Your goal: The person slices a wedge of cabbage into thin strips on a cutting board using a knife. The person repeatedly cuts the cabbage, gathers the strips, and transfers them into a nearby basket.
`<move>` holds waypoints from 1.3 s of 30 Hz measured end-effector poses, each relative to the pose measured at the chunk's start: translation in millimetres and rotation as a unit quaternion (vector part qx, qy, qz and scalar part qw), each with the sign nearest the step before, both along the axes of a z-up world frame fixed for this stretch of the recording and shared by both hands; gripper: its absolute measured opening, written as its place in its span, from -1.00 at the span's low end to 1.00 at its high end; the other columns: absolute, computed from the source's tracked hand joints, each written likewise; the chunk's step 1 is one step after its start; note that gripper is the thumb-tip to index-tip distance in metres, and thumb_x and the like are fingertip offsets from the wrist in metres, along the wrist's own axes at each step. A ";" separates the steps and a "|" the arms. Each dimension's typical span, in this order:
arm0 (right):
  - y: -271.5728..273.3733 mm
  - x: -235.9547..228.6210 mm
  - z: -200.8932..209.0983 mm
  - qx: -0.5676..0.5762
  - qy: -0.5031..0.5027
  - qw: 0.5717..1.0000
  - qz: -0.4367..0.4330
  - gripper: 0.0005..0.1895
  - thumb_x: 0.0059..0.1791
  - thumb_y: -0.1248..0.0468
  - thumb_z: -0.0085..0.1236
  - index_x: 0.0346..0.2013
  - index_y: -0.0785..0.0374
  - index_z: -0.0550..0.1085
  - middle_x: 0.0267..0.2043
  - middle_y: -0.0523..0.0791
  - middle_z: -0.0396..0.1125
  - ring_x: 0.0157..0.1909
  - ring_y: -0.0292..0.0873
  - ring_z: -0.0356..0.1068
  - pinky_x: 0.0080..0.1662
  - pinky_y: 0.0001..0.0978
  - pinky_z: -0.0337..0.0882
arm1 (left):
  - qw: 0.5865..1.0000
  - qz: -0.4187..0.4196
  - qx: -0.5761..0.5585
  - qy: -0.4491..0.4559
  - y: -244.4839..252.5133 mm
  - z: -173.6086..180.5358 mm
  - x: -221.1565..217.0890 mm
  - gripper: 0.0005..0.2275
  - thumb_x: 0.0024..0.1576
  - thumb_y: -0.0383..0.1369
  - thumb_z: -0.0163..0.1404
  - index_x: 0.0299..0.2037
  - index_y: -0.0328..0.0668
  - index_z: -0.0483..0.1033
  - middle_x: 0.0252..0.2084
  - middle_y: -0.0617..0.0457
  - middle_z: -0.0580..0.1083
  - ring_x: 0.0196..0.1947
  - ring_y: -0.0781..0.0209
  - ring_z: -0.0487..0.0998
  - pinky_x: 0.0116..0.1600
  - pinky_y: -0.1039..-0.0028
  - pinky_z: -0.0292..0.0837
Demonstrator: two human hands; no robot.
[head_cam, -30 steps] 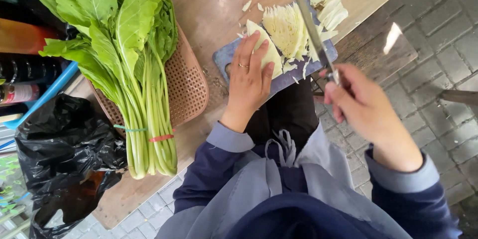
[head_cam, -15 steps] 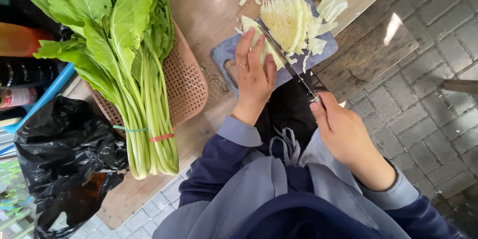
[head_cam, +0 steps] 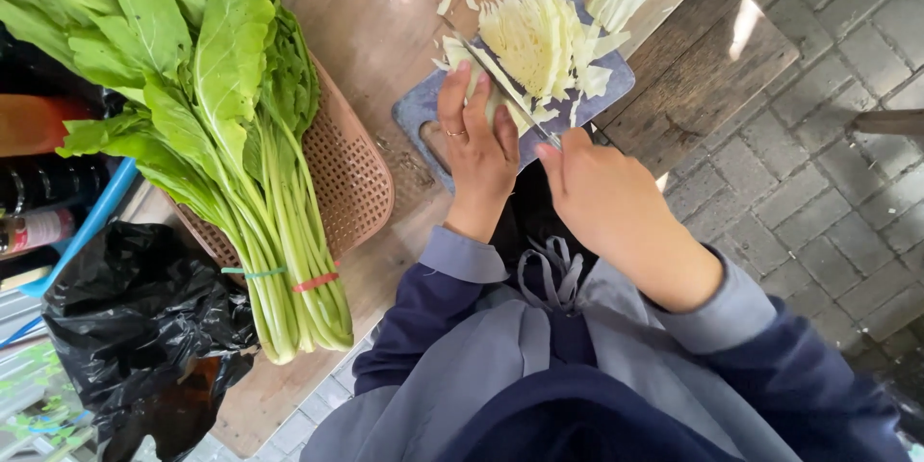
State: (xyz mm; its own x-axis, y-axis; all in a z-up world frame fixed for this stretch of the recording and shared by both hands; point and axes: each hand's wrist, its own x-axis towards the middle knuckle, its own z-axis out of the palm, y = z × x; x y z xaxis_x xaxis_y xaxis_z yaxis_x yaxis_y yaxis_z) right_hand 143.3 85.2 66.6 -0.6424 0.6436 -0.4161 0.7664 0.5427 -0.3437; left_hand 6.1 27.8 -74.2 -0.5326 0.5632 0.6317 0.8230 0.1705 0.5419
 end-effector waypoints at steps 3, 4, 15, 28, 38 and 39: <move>2.3 -19.0 -17.7 0.006 0.044 0.999 0.000 -0.53 0.24 -0.01 -0.39 -0.25 0.29 0.31 -0.51 0.16 0.34 -0.37 0.43 0.46 -0.37 0.12 0.48 | 1.000 0.004 -0.003 0.010 0.2 -8.0 -2.4 -0.68 0.32 -0.36 -0.15 0.24 -0.31 0.31 0.37 -0.17 0.18 0.36 -0.25 0.29 0.38 0.01 0.35; 2.8 -15.6 -1.5 0.005 0.044 0.999 -0.002 -0.53 0.24 -0.01 -0.39 -0.25 0.29 0.31 -0.51 0.16 0.34 -0.37 0.43 0.46 -0.37 0.12 0.48 | 1.000 0.002 -0.004 0.010 0.7 -3.5 -1.7 -0.68 0.32 -0.36 -0.15 0.24 -0.31 0.31 0.37 -0.17 0.18 0.36 -0.25 0.29 0.38 0.01 0.35; 3.9 -24.9 -35.2 -0.074 0.040 0.996 -0.031 -0.50 0.23 0.00 -0.43 -0.26 0.34 0.33 -0.47 0.21 0.35 -0.36 0.45 0.48 -0.40 0.11 0.48 | 1.000 0.003 -0.007 0.005 -3.2 -4.0 -2.2 -0.67 0.38 -0.27 -0.24 0.22 -0.32 0.31 0.39 -0.16 0.18 0.37 -0.20 0.28 0.41 0.03 0.30; -18.7 -7.3 -62.9 -0.067 0.052 0.996 -0.031 -0.58 0.23 0.09 -0.38 -0.27 0.36 0.30 -0.56 0.17 0.30 -0.45 0.37 0.48 -0.48 -0.01 0.49 | 0.999 -0.006 -0.028 -0.014 -12.0 5.0 1.7 -0.68 0.36 -0.33 -0.21 0.25 -0.35 0.26 0.42 -0.23 0.14 0.39 -0.24 0.25 0.40 0.05 0.32; 20.4 -4.2 -38.5 -0.068 0.081 0.994 0.002 -0.50 0.24 0.03 -0.33 -0.23 0.42 0.34 -0.58 0.18 0.29 -0.46 0.38 0.43 -0.51 0.00 0.41 | 0.999 -0.008 -0.009 -0.034 -11.0 9.9 0.0 -0.68 0.39 -0.30 -0.26 0.23 -0.35 0.29 0.42 -0.22 0.16 0.38 -0.18 0.27 0.38 0.12 0.34; 24.8 -4.8 -33.8 -0.165 0.111 0.979 -0.047 -0.45 0.23 -0.02 -0.33 -0.24 0.46 0.34 -0.55 0.25 0.30 -0.40 0.51 0.39 -0.51 0.13 0.37 | 0.998 -0.023 0.005 -0.055 -11.9 10.8 -0.4 -0.67 0.40 -0.28 -0.29 0.23 -0.36 0.30 0.43 -0.21 0.15 0.40 -0.15 0.25 0.39 0.14 0.32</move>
State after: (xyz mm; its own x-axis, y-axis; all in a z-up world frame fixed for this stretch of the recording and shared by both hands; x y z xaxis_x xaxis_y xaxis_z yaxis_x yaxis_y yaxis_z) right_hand 138.5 110.0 32.8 -0.6851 0.5584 -0.4678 0.6942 0.3057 -0.6517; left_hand 5.8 15.9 -63.4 -0.5728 0.5827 0.5765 0.7649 0.1273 0.6314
